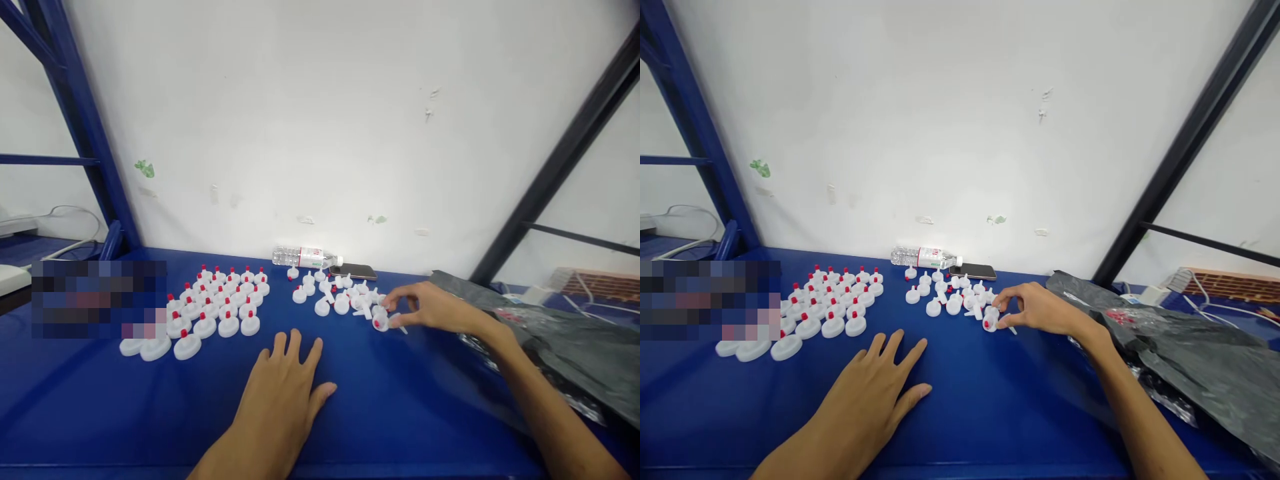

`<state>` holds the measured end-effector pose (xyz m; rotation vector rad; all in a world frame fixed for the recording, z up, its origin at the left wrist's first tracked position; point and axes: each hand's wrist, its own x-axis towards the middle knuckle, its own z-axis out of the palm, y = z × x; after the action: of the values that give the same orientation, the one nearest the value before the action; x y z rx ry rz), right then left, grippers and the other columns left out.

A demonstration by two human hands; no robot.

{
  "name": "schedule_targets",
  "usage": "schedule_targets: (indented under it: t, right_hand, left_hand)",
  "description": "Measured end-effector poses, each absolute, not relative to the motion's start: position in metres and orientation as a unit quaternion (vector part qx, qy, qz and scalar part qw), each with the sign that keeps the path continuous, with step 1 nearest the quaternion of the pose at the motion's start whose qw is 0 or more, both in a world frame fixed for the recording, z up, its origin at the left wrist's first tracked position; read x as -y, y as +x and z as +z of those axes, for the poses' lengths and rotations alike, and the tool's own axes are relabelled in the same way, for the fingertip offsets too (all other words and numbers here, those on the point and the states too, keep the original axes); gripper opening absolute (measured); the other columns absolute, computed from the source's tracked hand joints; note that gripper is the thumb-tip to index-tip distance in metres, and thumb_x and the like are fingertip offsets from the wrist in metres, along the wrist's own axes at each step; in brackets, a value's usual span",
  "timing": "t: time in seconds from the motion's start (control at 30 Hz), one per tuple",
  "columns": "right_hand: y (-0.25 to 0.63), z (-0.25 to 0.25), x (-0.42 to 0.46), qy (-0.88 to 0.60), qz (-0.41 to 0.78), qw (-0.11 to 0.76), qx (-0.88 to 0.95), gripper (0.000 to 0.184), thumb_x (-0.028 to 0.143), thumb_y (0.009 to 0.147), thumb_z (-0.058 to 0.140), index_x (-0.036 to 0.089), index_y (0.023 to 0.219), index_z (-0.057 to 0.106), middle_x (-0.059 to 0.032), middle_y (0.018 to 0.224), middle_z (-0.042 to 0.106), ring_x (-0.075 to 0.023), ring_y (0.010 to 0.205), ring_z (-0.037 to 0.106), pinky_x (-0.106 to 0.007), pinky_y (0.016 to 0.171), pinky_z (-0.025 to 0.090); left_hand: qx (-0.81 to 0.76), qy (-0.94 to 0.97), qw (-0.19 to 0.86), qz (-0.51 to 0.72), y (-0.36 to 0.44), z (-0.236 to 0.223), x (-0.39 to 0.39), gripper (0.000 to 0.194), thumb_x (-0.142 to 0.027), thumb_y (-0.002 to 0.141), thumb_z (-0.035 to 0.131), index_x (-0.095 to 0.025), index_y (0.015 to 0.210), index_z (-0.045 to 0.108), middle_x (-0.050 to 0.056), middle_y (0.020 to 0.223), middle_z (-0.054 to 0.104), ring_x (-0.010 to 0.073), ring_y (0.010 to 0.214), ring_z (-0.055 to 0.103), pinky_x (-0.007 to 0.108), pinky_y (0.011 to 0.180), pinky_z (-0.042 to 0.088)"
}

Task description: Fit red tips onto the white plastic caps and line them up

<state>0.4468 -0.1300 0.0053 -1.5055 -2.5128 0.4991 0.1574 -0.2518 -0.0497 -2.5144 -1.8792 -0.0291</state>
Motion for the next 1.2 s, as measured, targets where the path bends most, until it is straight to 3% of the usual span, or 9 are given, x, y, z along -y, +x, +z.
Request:
schedule_targets:
  t: [0.27,0.47,0.6,0.8,0.93,1.03,1.1,1.2]
  right_hand:
    - [0.428,0.000,0.139,-0.468,0.130,0.070,0.871,0.039,0.057,0.078,0.077,0.026,0.102,0.078,-0.0027,0.100,0.073,-0.0216,0.085,0.065,-0.030,0.074,0.043]
    - [0.418,0.003,0.152,-0.474,0.144,0.099,0.863,0.039,0.055,0.082,0.075,0.023,0.104,0.069,-0.0005,0.080,0.070,-0.0192,0.072,0.065,-0.029,0.069,0.044]
    - [0.409,-0.001,0.154,-0.459,0.105,0.091,0.877,0.032,0.046,0.087,0.071,0.024,0.111,0.069,-0.0003,0.079,0.070,-0.0194,0.071,0.065,-0.030,0.069,0.043]
    - [0.405,-0.008,0.156,-0.415,0.060,0.084,0.904,0.031,0.041,0.091,0.069,0.030,0.119,0.072,-0.0024,0.113,0.075,-0.0207,0.083,0.067,-0.033,0.076,0.046]
    - [0.401,-0.007,0.160,-0.399,0.065,0.113,0.908,0.032,0.045,0.095,0.065,0.030,0.122,0.072,-0.0025,0.111,0.075,-0.0196,0.082,0.065,-0.033,0.077,0.047]
    - [0.391,-0.007,0.169,-0.389,0.081,0.135,0.908,0.046,0.044,0.094,0.066,0.032,0.137,0.061,-0.0020,0.106,0.074,-0.0178,0.077,0.062,-0.032,0.074,0.047]
    - [0.381,-0.009,0.177,-0.381,0.118,0.138,0.907,0.067,0.041,0.091,0.069,0.034,0.152,0.042,-0.0002,0.102,0.072,-0.0161,0.072,0.060,-0.031,0.072,0.047]
    - [0.367,-0.013,0.188,-0.365,0.193,0.147,0.899,0.083,0.036,0.088,0.072,0.034,0.158,0.027,0.0019,0.096,0.071,-0.0156,0.075,0.061,-0.029,0.073,0.047]
  left_hand:
    - [0.598,-0.802,0.007,-0.015,0.158,-0.052,0.251,0.056,-0.048,0.101,0.045,-0.025,0.153,0.046,0.023,0.151,0.051,0.0440,0.135,0.050,0.061,0.101,0.050]
    - [0.597,-0.802,0.010,-0.016,0.158,-0.053,0.251,0.058,-0.049,0.101,0.046,-0.025,0.154,0.045,0.022,0.151,0.051,0.0441,0.136,0.049,0.060,0.101,0.050]
    - [0.598,-0.801,0.010,-0.013,0.158,-0.051,0.252,0.057,-0.048,0.101,0.045,-0.026,0.153,0.045,0.022,0.151,0.052,0.0430,0.136,0.050,0.059,0.101,0.050]
    - [0.599,-0.801,-0.001,-0.008,0.158,-0.050,0.253,0.057,-0.048,0.101,0.045,-0.026,0.153,0.045,0.021,0.152,0.050,0.0427,0.136,0.049,0.058,0.101,0.050]
    - [0.606,-0.795,-0.007,-0.032,0.159,-0.048,0.251,0.060,-0.045,0.100,0.049,-0.021,0.155,0.043,0.021,0.145,0.056,0.0420,0.130,0.053,0.057,0.098,0.053]
    - [0.615,-0.784,-0.025,-0.078,0.160,-0.045,0.248,0.068,-0.035,0.100,0.051,-0.020,0.161,0.025,0.019,0.140,0.058,0.0351,0.119,0.060,0.049,0.090,0.058]
    - [0.593,-0.795,-0.041,-0.122,0.162,-0.044,0.247,0.072,-0.030,0.100,0.051,-0.021,0.163,0.017,0.017,0.144,0.053,0.0302,0.116,0.062,0.043,0.087,0.060]
    - [0.519,-0.837,-0.052,-0.165,0.164,-0.044,0.245,0.057,-0.027,0.100,0.052,-0.024,0.155,0.036,0.012,0.138,0.059,0.0264,0.114,0.063,0.040,0.088,0.059]
